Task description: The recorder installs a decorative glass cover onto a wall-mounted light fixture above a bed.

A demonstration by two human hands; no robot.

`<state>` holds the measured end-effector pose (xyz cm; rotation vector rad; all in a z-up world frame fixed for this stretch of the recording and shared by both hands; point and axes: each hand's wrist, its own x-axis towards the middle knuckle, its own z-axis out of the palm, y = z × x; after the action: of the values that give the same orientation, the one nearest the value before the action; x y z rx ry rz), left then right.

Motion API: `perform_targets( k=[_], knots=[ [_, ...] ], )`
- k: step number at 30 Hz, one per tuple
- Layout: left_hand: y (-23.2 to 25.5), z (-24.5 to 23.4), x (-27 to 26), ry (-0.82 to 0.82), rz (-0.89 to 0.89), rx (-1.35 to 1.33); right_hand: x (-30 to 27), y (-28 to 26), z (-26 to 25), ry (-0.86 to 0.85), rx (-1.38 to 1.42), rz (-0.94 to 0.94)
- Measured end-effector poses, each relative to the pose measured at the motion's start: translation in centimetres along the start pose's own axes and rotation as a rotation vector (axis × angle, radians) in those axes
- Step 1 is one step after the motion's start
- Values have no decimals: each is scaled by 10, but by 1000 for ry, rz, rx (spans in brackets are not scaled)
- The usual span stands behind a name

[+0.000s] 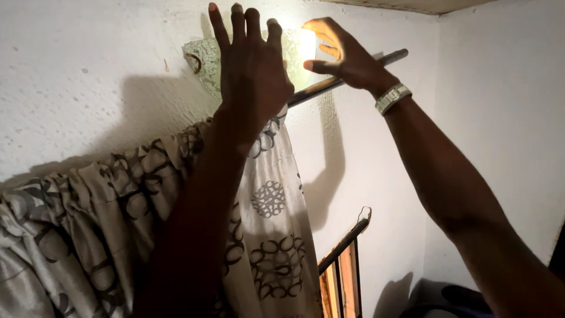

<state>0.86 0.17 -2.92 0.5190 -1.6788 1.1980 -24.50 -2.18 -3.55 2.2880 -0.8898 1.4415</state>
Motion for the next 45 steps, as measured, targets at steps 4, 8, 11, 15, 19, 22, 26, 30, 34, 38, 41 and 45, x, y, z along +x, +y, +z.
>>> perform_targets(
  k=[4, 8, 11, 15, 19, 22, 26, 30, 34, 38, 41, 45],
  knots=[
    [-5, -11, -3, -122, -48, 41, -6, 0, 16, 42, -53, -5],
    [-11, -17, -11, -159, -45, 3, -10, 1, 29, 96, 6, -9],
    [-14, -15, -13, -104, -23, -13, -10, 1, 32, 118, -13, -1],
    [-14, -14, -15, -108, -13, -12, -10, 3, 32, 108, -21, -26],
    [-11, -21, -15, -114, -16, -31, -11, 6, 30, 97, -43, -23],
    [-8, -16, -16, -100, -37, 28, -10, 10, 31, 92, -62, -23],
    [-8, -18, -17, -115, -47, -6, -11, 6, 30, 92, -54, -20],
    [-10, -15, -21, -103, -51, -39, -12, 4, 31, 70, -51, -19],
    [-10, -15, -25, -70, -48, -51, -13, 13, 33, 87, -120, -30],
    [-2, -38, -22, -167, -100, -110, -19, 16, 31, 89, -180, -58],
    [-2, -39, -29, -166, -106, -73, -27, 18, 31, 104, -193, -46],
    [10, -45, -33, -113, -146, -86, -37, 15, 31, 120, -154, -36]
  ],
)
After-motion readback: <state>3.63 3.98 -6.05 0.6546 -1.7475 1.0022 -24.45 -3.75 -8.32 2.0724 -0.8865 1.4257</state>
